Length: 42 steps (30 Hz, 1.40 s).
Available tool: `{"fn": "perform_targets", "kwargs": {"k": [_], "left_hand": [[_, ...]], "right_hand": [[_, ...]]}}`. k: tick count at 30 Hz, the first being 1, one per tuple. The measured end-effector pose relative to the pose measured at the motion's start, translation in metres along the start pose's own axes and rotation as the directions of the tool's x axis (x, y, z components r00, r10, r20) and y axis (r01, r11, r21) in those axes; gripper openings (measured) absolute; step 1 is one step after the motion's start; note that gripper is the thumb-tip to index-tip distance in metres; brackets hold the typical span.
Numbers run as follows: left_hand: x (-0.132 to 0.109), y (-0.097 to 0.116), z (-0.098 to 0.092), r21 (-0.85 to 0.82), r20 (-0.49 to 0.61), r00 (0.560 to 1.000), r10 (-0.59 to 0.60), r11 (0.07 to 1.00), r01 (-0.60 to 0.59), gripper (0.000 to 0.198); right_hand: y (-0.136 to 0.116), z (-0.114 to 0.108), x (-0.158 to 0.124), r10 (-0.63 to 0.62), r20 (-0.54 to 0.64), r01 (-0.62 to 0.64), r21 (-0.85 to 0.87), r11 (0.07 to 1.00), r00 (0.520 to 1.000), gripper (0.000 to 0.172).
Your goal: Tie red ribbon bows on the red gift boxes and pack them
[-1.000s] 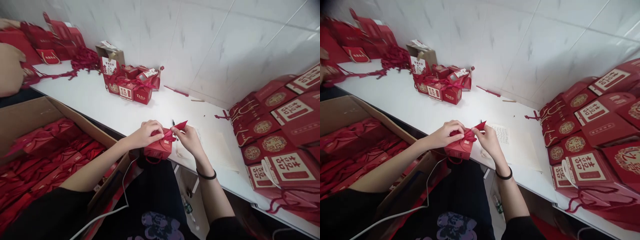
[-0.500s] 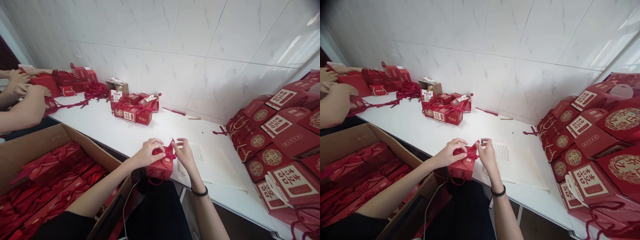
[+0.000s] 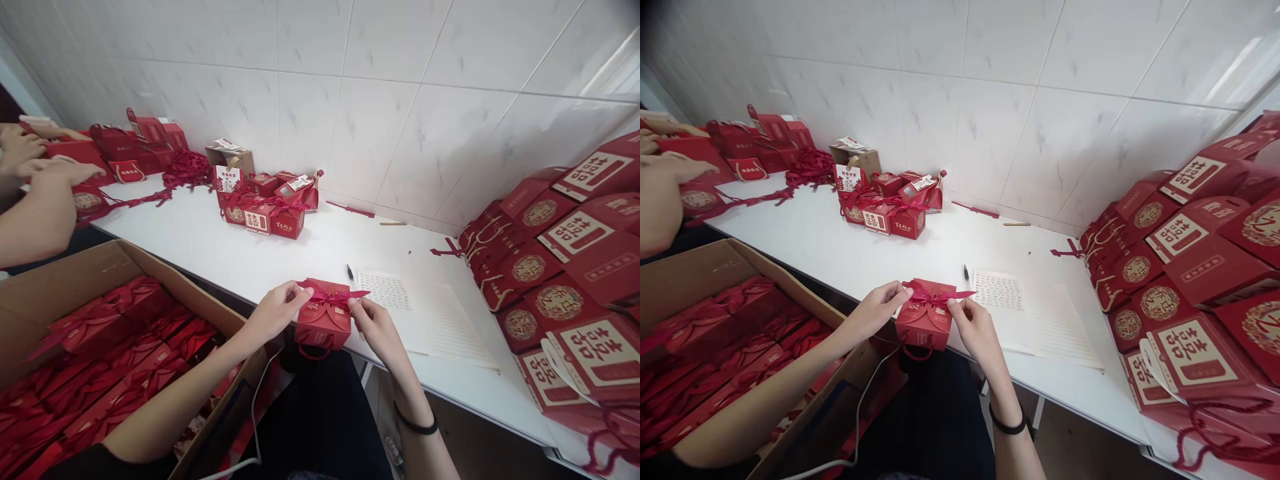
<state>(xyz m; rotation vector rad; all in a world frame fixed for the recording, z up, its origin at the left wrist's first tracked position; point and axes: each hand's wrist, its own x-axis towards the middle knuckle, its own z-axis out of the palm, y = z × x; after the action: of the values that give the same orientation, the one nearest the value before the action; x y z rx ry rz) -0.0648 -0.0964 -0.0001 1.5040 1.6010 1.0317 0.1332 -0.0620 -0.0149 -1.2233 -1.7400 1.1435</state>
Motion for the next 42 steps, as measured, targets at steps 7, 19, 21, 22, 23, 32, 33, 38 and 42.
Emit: {"fn": "perform_targets", "kwargs": {"k": [7,19,21,22,23,32,33,38,42], "left_hand": [[0.007,-0.001,0.002,-0.051,0.013,1.0,0.01,0.999,-0.009,0.028],[0.001,-0.003,0.006,-0.076,0.019,0.994,0.11,0.991,-0.108,0.017],[0.0,-0.002,0.005,-0.09,0.012,0.993,0.119,0.989,-0.118,0.015],[0.0,-0.001,0.005,-0.096,0.015,0.992,0.127,0.988,-0.125,0.013],[0.001,-0.001,0.003,-0.102,0.025,0.99,0.136,0.986,-0.133,0.011],[0.01,0.0,-0.013,-0.138,0.235,0.942,0.238,0.968,-0.21,0.019],[0.011,0.001,-0.014,-0.137,0.254,0.936,0.243,0.967,-0.214,0.019],[0.014,-0.003,-0.013,-0.221,0.293,0.933,0.211,0.964,-0.149,0.019],[0.015,-0.007,-0.012,-0.346,0.347,0.923,0.166,0.937,-0.038,0.022]], "right_hand": [[0.007,0.004,0.007,0.038,0.069,-0.051,0.196,0.979,0.997,0.053],[0.005,0.005,0.006,0.068,0.068,-0.081,0.221,0.972,0.995,0.051],[0.006,0.005,0.006,0.071,0.066,-0.085,0.228,0.97,0.995,0.05],[0.007,0.005,0.006,0.073,0.062,-0.086,0.232,0.969,0.995,0.05],[0.008,0.005,0.006,0.075,0.058,-0.087,0.235,0.968,0.995,0.05],[0.009,0.006,0.005,0.067,0.071,-0.084,0.271,0.959,0.995,0.049],[0.009,0.006,0.005,0.065,0.072,-0.082,0.278,0.957,0.995,0.049],[0.012,0.006,0.006,0.065,0.073,-0.084,0.306,0.948,0.995,0.049],[0.017,0.007,0.006,0.076,0.09,-0.105,0.374,0.921,0.993,0.046]]}}
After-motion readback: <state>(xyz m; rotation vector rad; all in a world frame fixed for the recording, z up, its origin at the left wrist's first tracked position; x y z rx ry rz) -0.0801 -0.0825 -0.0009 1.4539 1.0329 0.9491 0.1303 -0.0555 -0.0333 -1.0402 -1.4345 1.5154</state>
